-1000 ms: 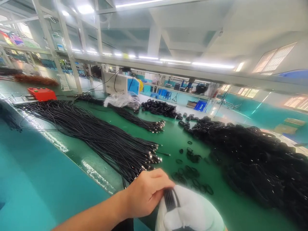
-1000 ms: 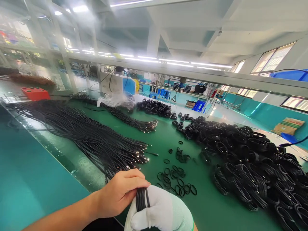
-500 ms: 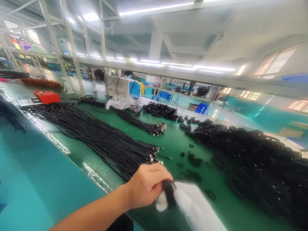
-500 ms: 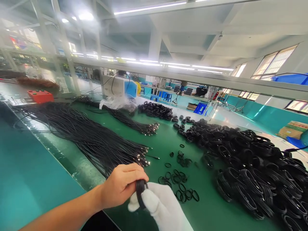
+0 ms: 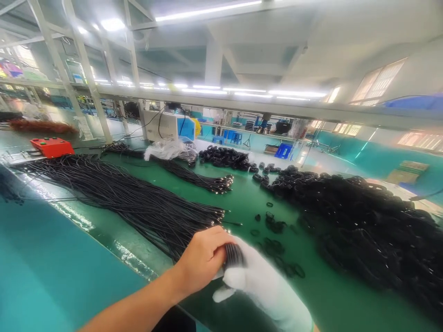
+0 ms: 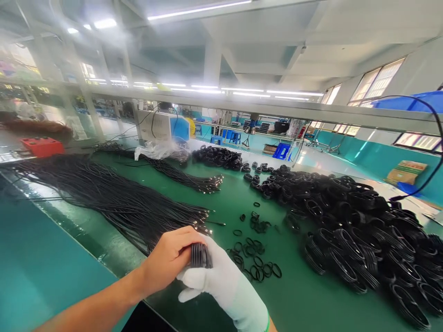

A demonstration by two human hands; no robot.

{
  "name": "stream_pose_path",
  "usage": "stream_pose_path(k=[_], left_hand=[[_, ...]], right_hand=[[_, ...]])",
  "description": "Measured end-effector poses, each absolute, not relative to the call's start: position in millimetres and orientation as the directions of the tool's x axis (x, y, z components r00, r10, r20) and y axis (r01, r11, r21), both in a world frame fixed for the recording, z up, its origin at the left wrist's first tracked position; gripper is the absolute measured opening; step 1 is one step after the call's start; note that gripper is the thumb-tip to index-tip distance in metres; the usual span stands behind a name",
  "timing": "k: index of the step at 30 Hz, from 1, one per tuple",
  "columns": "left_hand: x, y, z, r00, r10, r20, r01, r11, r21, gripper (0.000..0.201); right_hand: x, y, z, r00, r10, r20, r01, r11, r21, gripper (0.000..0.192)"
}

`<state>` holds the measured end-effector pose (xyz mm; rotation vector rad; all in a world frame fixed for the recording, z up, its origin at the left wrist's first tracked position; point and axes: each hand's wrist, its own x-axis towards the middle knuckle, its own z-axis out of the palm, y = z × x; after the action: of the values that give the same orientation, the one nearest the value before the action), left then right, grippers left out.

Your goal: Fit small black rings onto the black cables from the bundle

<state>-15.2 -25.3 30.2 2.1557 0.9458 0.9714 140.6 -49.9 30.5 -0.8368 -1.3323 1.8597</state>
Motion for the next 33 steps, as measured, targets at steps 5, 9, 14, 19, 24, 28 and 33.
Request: stream_pose_path(k=[5,9,14,19,24,28,33], left_hand=[[-16.3,-22.7,42.7,0.434,0.878,0.201,0.388,-0.383,0.838,0.023],[-15.8,-18.2,45.7,0.442,0.897,0.008,0.380,-0.195,0.904,0.014],[-9.5,-17.2,37.3,0.358,0.933,-0.027,0.373,-0.116,0.921,0.008],[-5.3,-20.8,29.7,0.277,0.958,-0.068,0.403,-0.052,0.914,0.007],[-6.8,-16.0,26.9,0.279,0.960,-0.018,0.525,-0.137,0.840,0.006],[-8.7,-11.7,25.3,0.331,0.942,-0.058,0.583,-0.156,0.797,0.005],[-9.8,-7.0,33.7,0.420,0.906,-0.056,0.601,-0.232,0.765,0.008]], right_hand=[[142.3,-46.0,16.5,-0.584,0.810,-0.047,-0.325,-0.287,-0.901,0.039],[145.8,-42.5,2.7,-0.627,0.778,-0.045,-0.403,-0.374,-0.835,0.038],[141.1,-42.9,-2.1,-0.579,0.814,-0.043,-0.412,-0.338,-0.846,0.034],[133.4,-47.2,2.8,-0.557,0.831,-0.018,-0.362,-0.262,-0.895,0.028],[130.8,-45.9,2.0,-0.528,0.845,-0.080,-0.247,-0.243,-0.938,0.021],[128.6,-44.0,-5.1,-0.488,0.866,-0.106,-0.259,-0.260,-0.930,0.019],[133.6,-43.4,-4.8,-0.461,0.880,-0.116,-0.224,-0.242,-0.944,0.017]])
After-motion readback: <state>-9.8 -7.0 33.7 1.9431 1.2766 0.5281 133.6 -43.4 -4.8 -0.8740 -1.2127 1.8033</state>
